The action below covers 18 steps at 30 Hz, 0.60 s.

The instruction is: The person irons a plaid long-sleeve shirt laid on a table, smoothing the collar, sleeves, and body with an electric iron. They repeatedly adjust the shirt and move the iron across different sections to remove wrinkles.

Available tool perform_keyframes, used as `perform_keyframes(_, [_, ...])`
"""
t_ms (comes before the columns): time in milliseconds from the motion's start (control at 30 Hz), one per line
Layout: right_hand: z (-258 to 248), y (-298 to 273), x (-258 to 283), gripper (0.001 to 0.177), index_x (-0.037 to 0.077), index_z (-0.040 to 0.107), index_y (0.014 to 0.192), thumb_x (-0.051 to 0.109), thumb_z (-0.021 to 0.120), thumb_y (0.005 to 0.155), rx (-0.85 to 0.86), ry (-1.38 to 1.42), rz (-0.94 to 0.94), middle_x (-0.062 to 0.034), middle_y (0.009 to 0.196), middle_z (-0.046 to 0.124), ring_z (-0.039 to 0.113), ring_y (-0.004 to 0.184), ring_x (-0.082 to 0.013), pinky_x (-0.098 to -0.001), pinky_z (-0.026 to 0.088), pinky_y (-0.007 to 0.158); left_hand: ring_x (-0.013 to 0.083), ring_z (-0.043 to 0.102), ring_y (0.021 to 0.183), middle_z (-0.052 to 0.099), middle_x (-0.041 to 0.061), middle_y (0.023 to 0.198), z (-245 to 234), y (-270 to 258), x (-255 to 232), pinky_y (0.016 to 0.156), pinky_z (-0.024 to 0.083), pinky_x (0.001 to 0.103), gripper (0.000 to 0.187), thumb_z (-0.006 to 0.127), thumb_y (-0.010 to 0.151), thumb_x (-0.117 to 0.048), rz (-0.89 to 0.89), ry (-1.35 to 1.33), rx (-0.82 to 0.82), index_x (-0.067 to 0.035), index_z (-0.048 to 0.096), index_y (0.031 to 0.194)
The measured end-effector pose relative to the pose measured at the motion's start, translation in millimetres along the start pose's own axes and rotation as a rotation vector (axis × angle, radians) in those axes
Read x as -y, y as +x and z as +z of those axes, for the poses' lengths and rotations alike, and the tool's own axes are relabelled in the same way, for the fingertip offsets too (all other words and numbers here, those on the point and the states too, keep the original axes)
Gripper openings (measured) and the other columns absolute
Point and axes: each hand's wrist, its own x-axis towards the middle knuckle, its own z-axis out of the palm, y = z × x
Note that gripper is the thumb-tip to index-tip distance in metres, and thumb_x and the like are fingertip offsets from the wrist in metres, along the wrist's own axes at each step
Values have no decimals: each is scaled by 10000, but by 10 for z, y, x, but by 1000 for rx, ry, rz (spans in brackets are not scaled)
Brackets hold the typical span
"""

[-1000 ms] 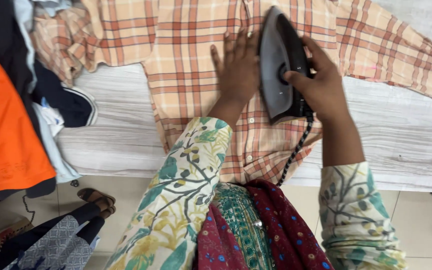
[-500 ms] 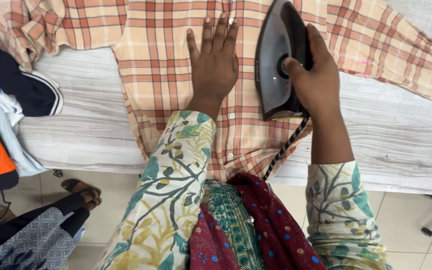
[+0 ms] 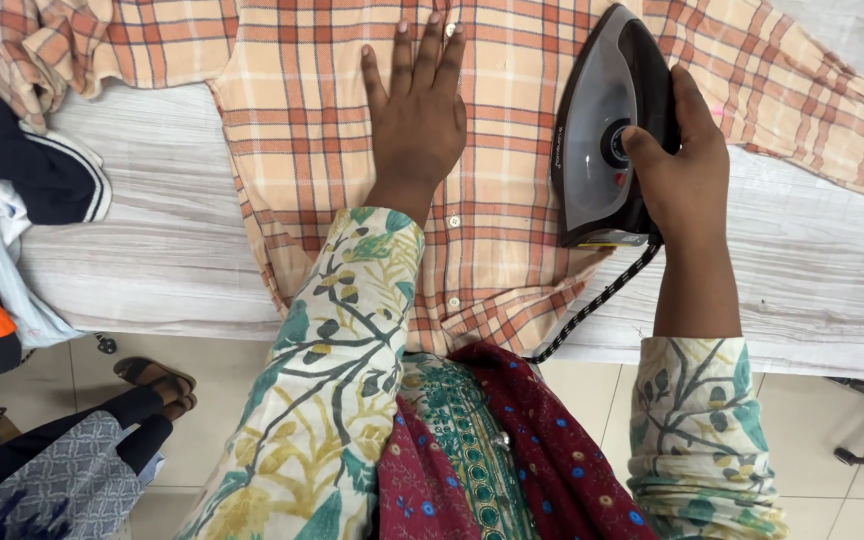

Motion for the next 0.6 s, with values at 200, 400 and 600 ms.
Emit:
perform_keyframes(200, [-63, -110, -1, 696, -55, 422, 1562, 81, 672, 926, -10, -7, 19, -207, 1426, 643, 685, 1245, -247, -327, 545, 1034, 263, 96, 1596, 188, 8, 1724, 1, 13, 5, 1272, -18, 603, 589, 476, 1070, -263, -5, -1, 9, -204, 319, 1635])
perform_keyframes(400, [-146, -295, -3, 714, -44, 433, 1558, 85, 673, 899, -23, -12, 101, -196, 1400, 658, 695, 1203, -232, -320, 557, 988, 272, 93, 1602, 194, 17, 1732, 26, -4, 22, 1280, -15, 604, 570, 468, 1089, -247, 13, -10, -27, -199, 328, 1639])
perform_keyframes(600, [-242, -558, -79, 735, -15, 444, 1555, 89, 685, 868, -34, -85, 169, -185, 1362, 670, 702, 1151, -229, -318, 556, 938, 269, 84, 1599, 183, 20, 1729, 93, 31, 26, 1273, -27, 602, 573, 458, 1087, -256, 11, -27, -15, -194, 310, 1637])
